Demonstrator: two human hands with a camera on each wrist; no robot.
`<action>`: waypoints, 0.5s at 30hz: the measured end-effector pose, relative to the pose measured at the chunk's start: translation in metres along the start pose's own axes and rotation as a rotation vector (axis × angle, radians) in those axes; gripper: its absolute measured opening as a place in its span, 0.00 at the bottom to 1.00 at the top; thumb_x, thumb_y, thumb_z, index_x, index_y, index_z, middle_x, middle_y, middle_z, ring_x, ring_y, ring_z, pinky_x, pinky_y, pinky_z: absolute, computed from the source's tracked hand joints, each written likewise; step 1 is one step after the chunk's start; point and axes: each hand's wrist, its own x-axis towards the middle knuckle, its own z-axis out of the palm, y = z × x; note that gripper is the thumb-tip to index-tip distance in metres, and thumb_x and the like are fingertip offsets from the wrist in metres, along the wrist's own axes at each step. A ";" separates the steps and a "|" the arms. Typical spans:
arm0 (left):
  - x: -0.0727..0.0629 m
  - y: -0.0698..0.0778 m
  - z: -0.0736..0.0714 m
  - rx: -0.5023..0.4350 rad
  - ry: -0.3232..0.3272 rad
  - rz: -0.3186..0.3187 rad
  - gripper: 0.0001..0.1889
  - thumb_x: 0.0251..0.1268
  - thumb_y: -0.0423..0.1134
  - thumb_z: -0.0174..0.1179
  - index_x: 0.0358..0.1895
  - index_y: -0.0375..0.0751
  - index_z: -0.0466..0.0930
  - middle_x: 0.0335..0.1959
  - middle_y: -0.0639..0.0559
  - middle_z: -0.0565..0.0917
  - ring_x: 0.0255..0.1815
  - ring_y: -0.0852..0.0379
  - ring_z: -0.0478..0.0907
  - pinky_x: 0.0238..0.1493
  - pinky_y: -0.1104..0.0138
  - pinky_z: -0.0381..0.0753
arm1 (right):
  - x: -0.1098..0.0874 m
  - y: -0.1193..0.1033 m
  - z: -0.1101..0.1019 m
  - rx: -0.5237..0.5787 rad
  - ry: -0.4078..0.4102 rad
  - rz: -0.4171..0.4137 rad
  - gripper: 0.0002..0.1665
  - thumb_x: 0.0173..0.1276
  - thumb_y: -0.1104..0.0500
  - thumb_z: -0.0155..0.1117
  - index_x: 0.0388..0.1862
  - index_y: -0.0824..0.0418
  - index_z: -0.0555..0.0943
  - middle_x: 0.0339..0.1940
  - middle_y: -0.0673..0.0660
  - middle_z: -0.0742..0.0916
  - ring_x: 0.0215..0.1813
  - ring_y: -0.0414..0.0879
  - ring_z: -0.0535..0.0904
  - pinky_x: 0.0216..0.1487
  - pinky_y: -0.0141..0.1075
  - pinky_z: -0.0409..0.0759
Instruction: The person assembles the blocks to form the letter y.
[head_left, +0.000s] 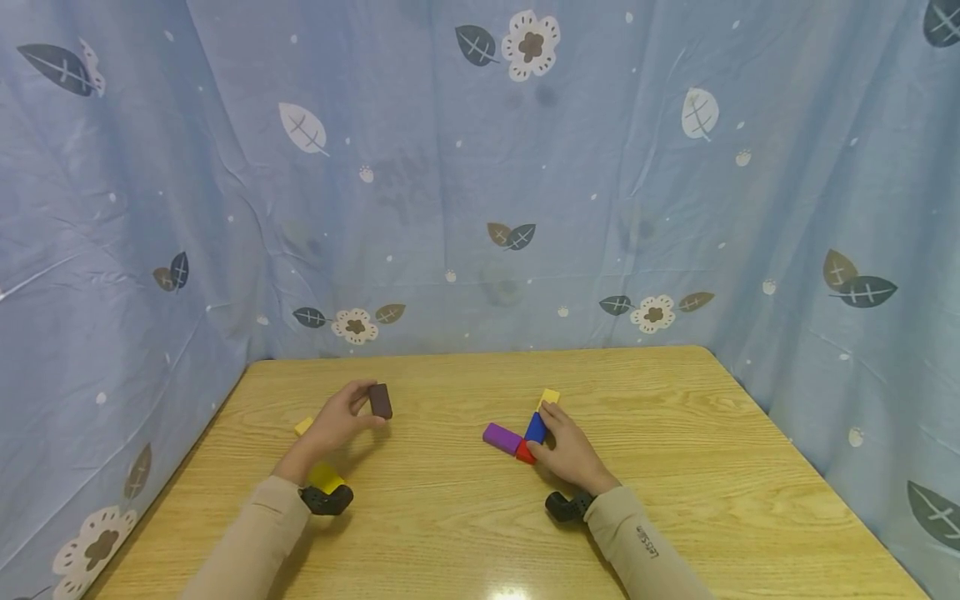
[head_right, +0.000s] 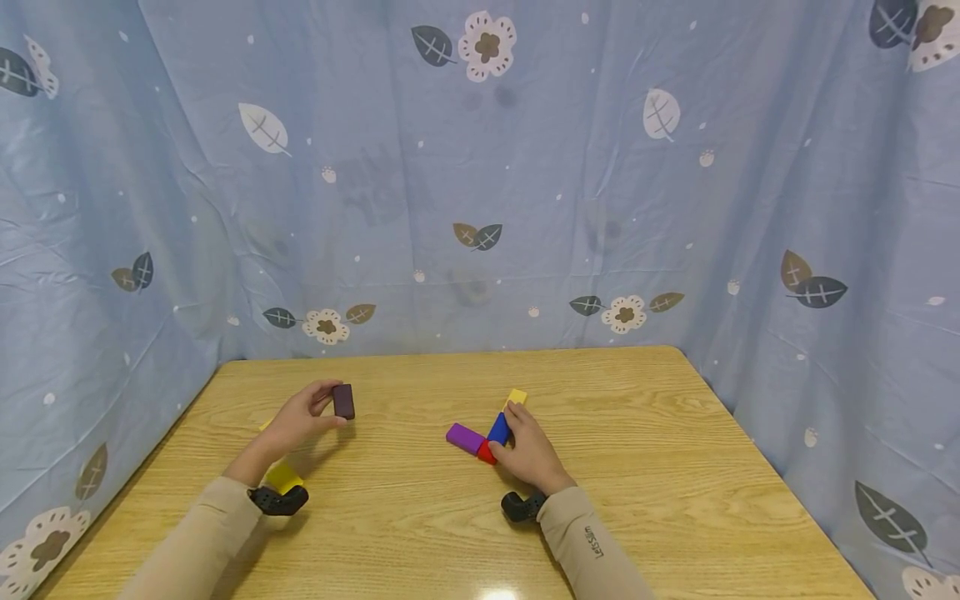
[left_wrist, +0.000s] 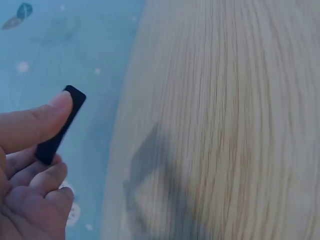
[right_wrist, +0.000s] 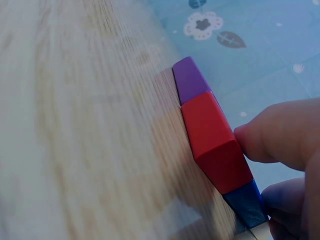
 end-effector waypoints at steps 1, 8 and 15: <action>0.000 0.003 0.002 -0.009 0.009 0.009 0.42 0.58 0.38 0.66 0.72 0.33 0.53 0.73 0.32 0.55 0.74 0.37 0.52 0.69 0.49 0.61 | 0.000 0.000 0.000 0.001 0.000 -0.001 0.39 0.65 0.52 0.62 0.68 0.74 0.64 0.72 0.69 0.65 0.73 0.64 0.57 0.71 0.55 0.61; 0.004 0.014 0.018 -0.074 0.016 0.048 0.40 0.57 0.34 0.66 0.71 0.34 0.54 0.73 0.33 0.56 0.74 0.38 0.52 0.70 0.50 0.60 | -0.001 0.000 0.000 0.007 -0.007 0.000 0.39 0.65 0.52 0.61 0.68 0.74 0.63 0.72 0.68 0.64 0.74 0.63 0.56 0.72 0.54 0.60; 0.011 0.017 0.033 -0.122 0.015 0.096 0.40 0.57 0.33 0.66 0.71 0.34 0.55 0.73 0.34 0.57 0.75 0.40 0.52 0.70 0.48 0.60 | 0.000 -0.001 -0.001 0.015 -0.011 0.012 0.39 0.65 0.52 0.62 0.69 0.73 0.63 0.73 0.68 0.64 0.74 0.63 0.56 0.72 0.54 0.60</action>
